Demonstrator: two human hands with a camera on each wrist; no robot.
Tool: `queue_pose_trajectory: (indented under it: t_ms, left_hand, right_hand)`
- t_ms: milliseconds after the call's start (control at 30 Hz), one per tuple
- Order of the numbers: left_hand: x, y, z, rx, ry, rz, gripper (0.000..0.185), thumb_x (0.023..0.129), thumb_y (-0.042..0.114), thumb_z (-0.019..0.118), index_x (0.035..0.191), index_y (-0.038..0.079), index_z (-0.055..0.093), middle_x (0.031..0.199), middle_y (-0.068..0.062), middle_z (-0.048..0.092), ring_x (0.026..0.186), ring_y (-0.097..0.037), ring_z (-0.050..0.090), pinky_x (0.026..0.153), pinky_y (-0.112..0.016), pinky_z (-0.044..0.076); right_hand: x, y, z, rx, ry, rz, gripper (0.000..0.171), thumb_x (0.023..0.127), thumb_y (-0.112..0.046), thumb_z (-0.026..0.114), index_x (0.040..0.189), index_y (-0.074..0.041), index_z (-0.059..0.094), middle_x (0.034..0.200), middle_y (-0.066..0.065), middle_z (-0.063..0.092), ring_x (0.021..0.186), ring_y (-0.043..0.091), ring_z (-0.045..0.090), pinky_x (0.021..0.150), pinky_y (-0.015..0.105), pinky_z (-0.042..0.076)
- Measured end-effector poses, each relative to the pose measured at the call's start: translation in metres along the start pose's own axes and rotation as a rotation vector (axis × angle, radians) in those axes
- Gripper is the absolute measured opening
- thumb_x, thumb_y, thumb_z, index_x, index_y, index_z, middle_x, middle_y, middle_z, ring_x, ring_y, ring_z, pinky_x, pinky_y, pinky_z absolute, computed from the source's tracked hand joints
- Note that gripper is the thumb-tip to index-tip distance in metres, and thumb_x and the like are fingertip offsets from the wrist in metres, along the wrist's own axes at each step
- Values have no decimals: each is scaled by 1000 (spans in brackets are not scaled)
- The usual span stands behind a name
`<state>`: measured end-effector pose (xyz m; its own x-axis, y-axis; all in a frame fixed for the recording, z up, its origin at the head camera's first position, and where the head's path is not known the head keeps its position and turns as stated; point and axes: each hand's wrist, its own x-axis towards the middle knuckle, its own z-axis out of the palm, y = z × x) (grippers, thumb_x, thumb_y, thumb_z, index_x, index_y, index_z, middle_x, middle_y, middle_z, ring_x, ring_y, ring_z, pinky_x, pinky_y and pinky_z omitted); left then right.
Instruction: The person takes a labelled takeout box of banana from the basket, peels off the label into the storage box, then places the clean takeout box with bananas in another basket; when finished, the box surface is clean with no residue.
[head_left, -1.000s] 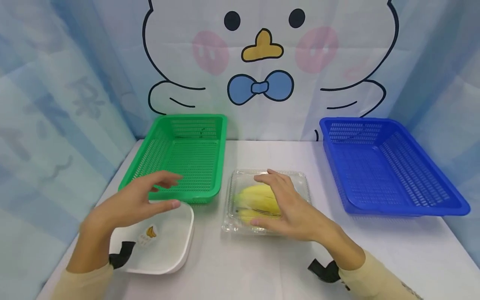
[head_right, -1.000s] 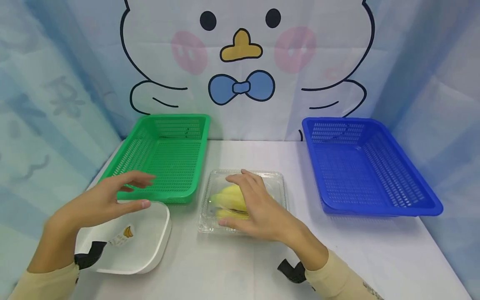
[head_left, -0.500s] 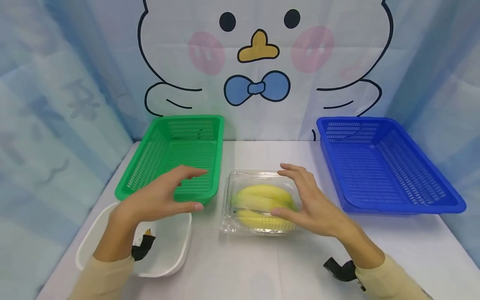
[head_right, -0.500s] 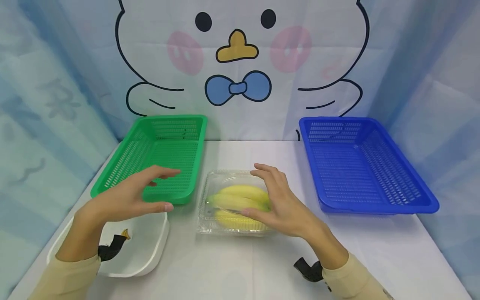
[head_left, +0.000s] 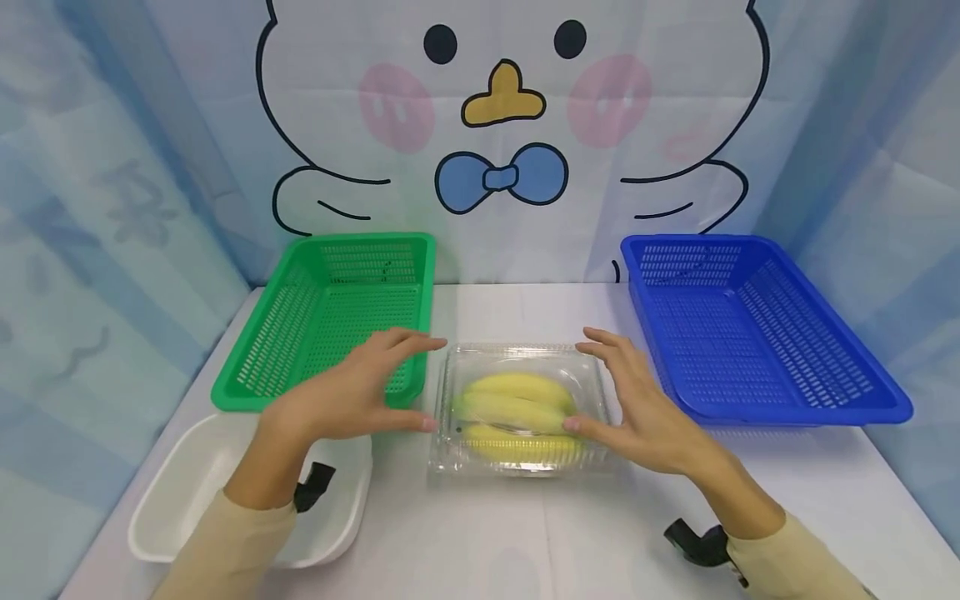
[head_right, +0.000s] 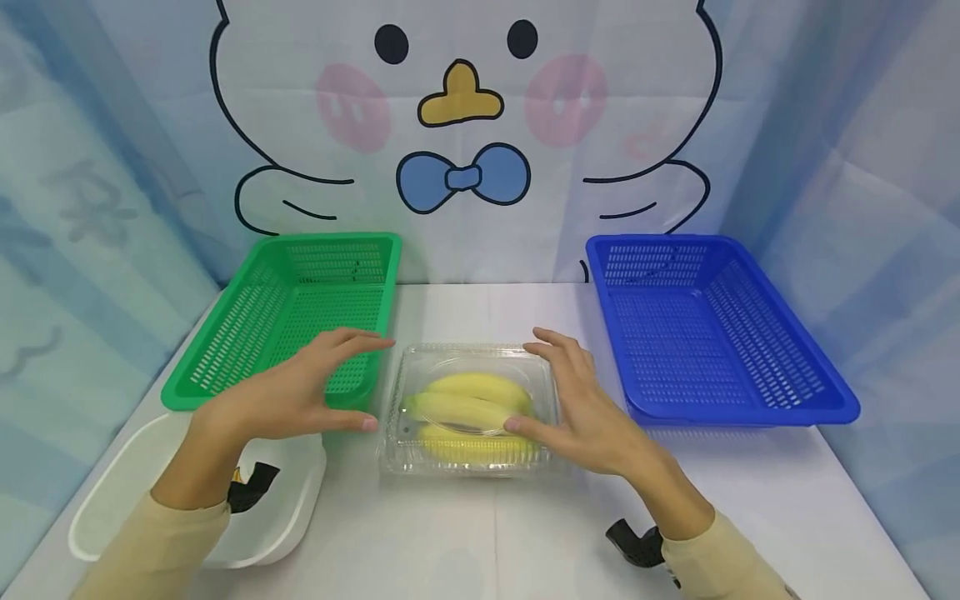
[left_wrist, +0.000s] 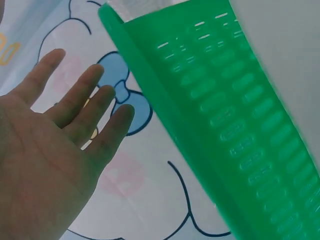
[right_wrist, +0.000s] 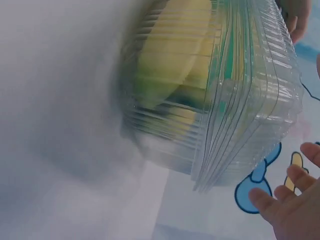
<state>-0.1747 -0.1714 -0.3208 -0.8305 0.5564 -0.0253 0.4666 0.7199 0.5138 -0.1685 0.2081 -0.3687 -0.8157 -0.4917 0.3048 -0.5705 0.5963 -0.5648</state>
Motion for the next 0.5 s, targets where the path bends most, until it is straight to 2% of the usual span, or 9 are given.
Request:
queue_pose_trajectory:
  t_ms: [133,367,500]
  left_hand:
    - [9,5,6,-10,-42,-8,97,79,56,85,159,32,36,165,-6,28,151,-33,27,111,-65,39]
    - [13,10,17,-18,-95,-23,103,75,55,88,160,34,34,168,-6,21,153,-34,23,109,-63,42]
    - [16,10,24,-10,-108,-2,106,72,56,89,160,34,34,169,-6,20,153,-36,24,111,-63,41]
  right_hand:
    - [-6,4,-5,-15,10,25,90,87,-36,83,157,-18,30,167,9,22,151,38,23,106,75,33]
    - [-9,12,-5,33,1,32,87,89,-33,82,157,-13,31,166,10,23,150,35,25,109,65,39]
    - [-10,16,-4,37,-7,47,89,89,-36,81,158,-17,29,167,10,22,152,36,24,109,68,37]
